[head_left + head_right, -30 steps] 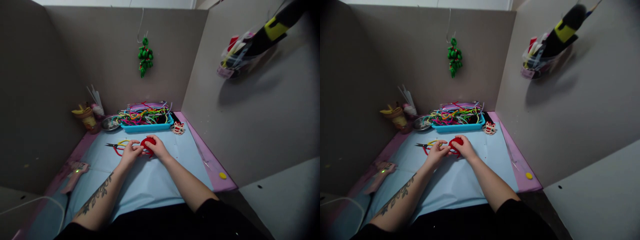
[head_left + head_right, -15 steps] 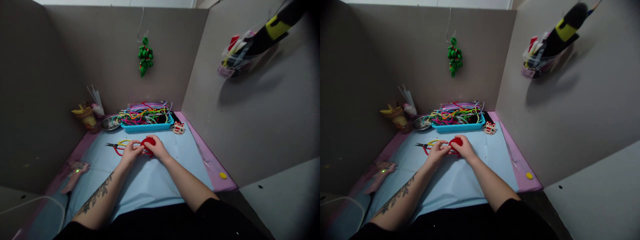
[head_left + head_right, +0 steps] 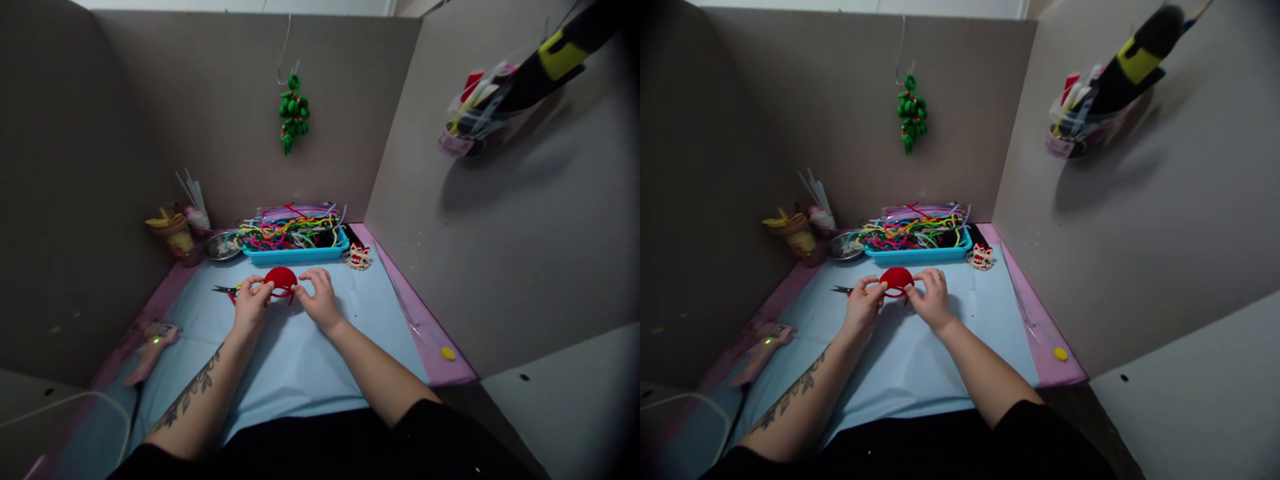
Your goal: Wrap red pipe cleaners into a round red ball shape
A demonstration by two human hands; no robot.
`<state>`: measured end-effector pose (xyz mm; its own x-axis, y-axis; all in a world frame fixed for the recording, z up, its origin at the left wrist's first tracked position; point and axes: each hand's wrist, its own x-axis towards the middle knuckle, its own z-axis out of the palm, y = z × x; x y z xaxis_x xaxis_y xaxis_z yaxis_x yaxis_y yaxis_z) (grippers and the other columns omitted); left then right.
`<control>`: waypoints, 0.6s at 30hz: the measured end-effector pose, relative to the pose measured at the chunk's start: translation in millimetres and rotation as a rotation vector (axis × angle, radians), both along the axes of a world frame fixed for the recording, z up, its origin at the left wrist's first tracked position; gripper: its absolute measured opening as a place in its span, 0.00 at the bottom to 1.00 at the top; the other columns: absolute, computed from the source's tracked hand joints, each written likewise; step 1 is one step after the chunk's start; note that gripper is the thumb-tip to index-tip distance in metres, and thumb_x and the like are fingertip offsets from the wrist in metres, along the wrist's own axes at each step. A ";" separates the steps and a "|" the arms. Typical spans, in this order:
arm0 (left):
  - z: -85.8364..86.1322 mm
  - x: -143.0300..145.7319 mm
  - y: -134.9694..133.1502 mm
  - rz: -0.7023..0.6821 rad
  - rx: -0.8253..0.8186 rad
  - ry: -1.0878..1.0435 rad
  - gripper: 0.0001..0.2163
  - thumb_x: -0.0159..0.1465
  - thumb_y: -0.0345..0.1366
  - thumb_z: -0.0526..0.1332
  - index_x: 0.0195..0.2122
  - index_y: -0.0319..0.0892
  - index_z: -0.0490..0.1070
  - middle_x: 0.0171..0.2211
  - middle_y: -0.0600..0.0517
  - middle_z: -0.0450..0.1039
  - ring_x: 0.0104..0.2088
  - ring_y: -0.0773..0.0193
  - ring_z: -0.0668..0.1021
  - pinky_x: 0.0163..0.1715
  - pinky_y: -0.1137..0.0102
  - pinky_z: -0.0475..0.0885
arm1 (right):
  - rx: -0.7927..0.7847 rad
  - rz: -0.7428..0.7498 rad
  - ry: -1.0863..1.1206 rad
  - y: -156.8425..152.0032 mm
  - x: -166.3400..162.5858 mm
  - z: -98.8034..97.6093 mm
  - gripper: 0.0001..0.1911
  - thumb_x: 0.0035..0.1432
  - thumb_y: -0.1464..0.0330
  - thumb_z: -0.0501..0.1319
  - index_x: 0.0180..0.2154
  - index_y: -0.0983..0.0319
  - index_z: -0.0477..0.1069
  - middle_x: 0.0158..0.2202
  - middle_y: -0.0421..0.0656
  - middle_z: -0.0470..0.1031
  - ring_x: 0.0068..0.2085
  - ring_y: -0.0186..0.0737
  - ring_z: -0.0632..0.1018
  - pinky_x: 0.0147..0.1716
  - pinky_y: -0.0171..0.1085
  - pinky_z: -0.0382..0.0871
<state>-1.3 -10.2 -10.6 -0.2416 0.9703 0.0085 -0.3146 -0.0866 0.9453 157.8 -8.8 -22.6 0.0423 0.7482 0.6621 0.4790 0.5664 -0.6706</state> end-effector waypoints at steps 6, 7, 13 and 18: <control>0.1 1.7 -0.5 0.035 0.027 -0.035 0.19 0.45 0.38 0.69 0.33 0.43 0.62 0.12 0.64 0.60 0.12 0.75 0.61 0.14 0.79 0.52 | -0.020 -0.035 -0.124 -3.3 -10.9 -1.6 0.08 0.50 0.64 0.66 0.34 0.59 0.73 0.36 0.45 0.68 0.43 0.44 0.69 0.47 0.44 0.63; -0.1 2.0 -0.5 0.037 0.025 -0.037 0.19 0.45 0.38 0.69 0.33 0.43 0.62 0.12 0.64 0.60 0.12 0.75 0.61 0.14 0.79 0.52 | -0.028 -0.040 -0.115 -2.6 -12.0 -2.0 0.07 0.50 0.65 0.66 0.33 0.59 0.73 0.36 0.45 0.68 0.43 0.44 0.69 0.47 0.43 0.64; -1.3 0.5 0.7 0.032 0.037 -0.032 0.18 0.46 0.38 0.69 0.33 0.43 0.62 0.12 0.64 0.61 0.12 0.75 0.61 0.15 0.79 0.52 | -0.084 0.024 -0.017 0.9 -11.1 1.0 0.02 0.52 0.69 0.63 0.27 0.59 0.72 0.35 0.44 0.69 0.42 0.41 0.70 0.47 0.41 0.63; 0.7 -0.3 0.6 0.040 0.030 -0.042 0.19 0.45 0.37 0.70 0.33 0.43 0.62 0.11 0.64 0.62 0.12 0.75 0.61 0.15 0.79 0.51 | -0.132 0.152 0.007 3.6 -6.9 0.9 0.06 0.57 0.70 0.56 0.28 0.60 0.68 0.32 0.42 0.69 0.39 0.39 0.71 0.42 0.39 0.65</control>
